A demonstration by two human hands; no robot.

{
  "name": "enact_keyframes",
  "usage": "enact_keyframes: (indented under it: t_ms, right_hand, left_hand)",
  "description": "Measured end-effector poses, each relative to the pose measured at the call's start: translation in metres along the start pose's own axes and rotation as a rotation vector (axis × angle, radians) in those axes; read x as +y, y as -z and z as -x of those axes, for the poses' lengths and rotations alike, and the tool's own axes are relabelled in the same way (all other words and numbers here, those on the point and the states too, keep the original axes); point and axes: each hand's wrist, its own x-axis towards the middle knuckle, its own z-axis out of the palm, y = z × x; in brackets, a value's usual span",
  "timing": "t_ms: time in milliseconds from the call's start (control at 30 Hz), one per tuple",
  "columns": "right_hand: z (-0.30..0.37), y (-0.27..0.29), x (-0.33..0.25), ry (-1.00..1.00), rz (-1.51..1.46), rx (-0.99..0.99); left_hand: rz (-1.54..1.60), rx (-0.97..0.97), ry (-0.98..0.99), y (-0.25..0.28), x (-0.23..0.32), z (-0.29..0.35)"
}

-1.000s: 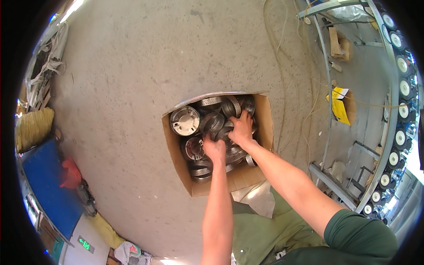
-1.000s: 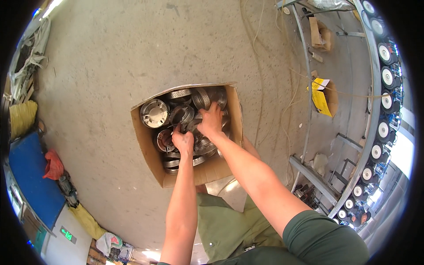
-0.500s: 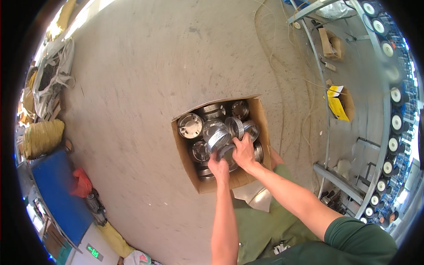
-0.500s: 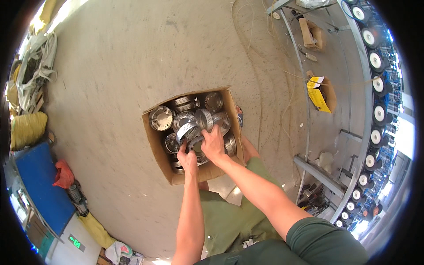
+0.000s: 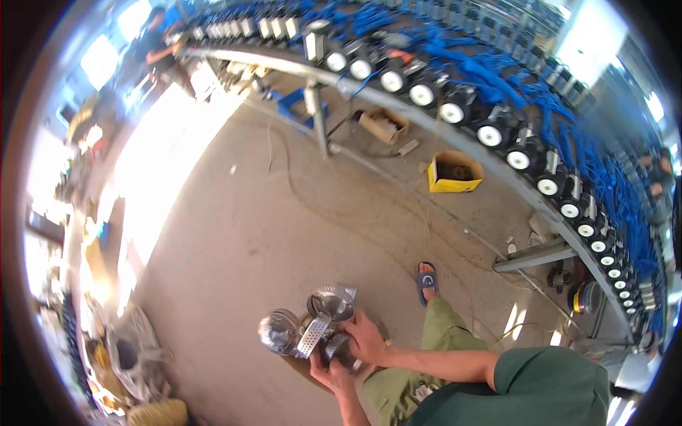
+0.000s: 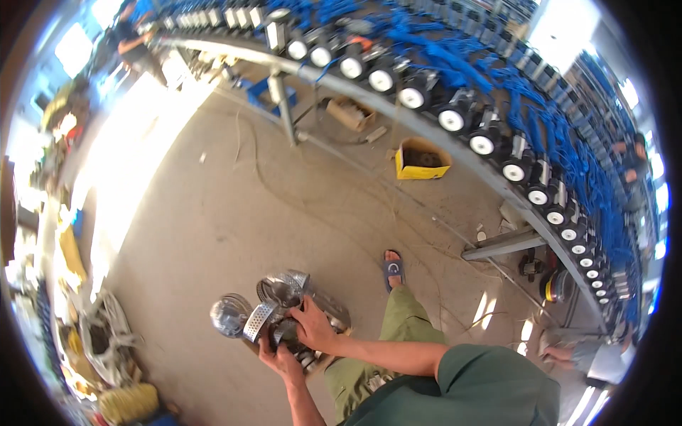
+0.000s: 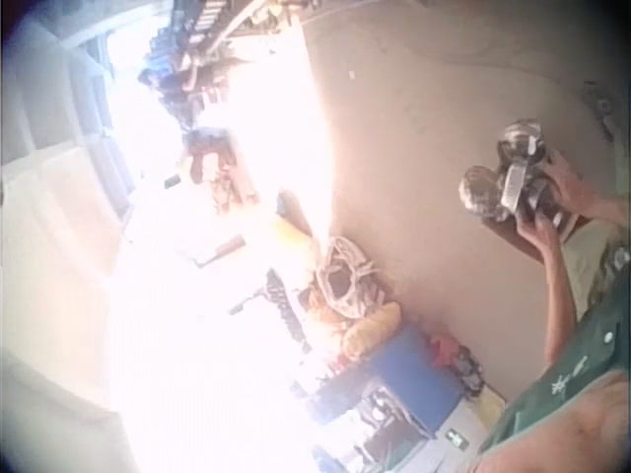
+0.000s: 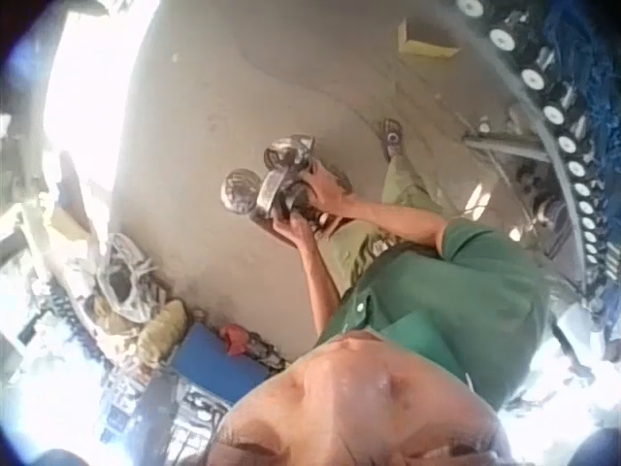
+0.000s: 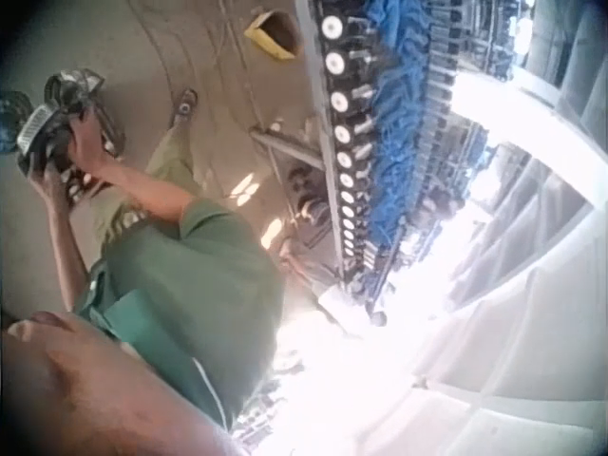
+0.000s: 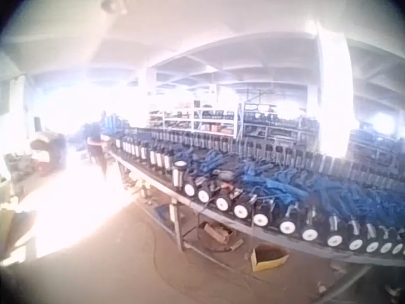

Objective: The person assembles water pumps by using a pneumatic screwdriver to secure metal caps onto cylindrical pump bodies, picking up screws from a container, and later retrieving additional caps from a box on the floor to place them on remaining units.

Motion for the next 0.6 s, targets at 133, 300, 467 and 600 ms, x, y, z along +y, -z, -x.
enact_keyframes:
  t_ms: [133, 300, 467, 600]
  right_hand:
    - [-0.112, 0.159, -0.013, 0.155, -0.087, 0.312]
    - [-0.206, 0.426, 0.027, 0.214, 0.237, 0.686]
    - [-0.244, 0.715, 0.113, -0.113, 0.738, 0.757]
    - [-0.282, 0.839, 0.175, -0.430, 0.483, 0.597]
  left_hand:
    - [-0.054, -0.211, -0.416, -0.168, 0.105, -0.035]
    - [-0.053, -0.556, -0.413, -0.435, 0.186, -0.019]
    - [0.089, -0.901, -0.118, -0.745, 0.209, 0.034]
    - [0.035, -0.923, -0.155, -0.888, 0.206, 0.038]
